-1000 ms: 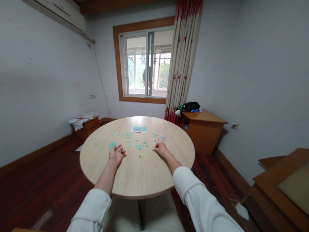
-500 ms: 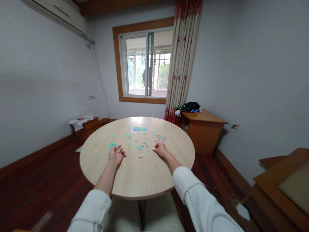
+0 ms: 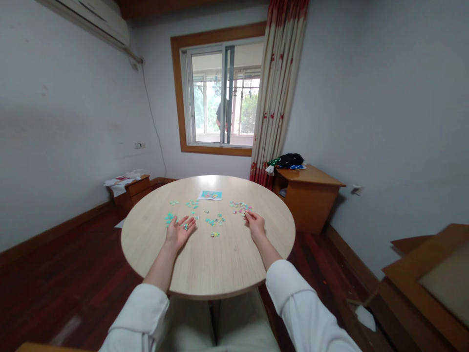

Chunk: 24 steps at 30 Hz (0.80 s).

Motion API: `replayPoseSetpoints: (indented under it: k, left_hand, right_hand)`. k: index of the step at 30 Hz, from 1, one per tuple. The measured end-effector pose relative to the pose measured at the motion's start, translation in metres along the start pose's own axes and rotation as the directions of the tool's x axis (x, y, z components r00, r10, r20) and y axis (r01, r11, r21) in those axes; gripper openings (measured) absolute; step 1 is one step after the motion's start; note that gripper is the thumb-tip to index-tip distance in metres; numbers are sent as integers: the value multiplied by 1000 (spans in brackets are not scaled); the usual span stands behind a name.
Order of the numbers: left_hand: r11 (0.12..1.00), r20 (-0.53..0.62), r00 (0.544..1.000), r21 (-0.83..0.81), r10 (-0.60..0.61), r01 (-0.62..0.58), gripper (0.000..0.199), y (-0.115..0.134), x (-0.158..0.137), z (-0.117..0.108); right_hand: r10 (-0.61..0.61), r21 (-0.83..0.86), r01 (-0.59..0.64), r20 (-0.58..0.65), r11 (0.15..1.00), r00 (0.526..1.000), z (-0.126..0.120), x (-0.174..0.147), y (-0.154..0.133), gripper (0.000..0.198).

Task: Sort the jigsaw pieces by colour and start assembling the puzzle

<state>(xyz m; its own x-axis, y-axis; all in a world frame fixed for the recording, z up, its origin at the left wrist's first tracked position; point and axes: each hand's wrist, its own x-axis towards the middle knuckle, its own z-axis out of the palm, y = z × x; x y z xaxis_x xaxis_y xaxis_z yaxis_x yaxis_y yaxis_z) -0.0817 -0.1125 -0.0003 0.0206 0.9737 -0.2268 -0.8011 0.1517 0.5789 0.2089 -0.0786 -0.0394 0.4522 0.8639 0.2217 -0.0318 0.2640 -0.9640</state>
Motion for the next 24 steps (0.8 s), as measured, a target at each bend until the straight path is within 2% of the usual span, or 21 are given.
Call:
replayPoseSetpoints:
  k: [4,8,18,24]
  left_hand:
    - [999,96,995,32,-41,38,44,-1,-2,-1]
    - [998,141,988,43,-60,55,49,-1,-3,-1]
    - [996,190,978,18,-84,82,56,0,-3,-3]
    - [998,213,975,-1,-59,61,61,1,-2,-4]
  right_hand:
    - [82,164,-74,-42,984,996,-1,1,0,17]
    - [132,258,-116,-46,959,990,-1,0,-2,12]
    - [177,354,-166,0,921,984,-2,-1,-3,14]
    - [187,397,-206,87,895,979,-7,-5,-8,15]
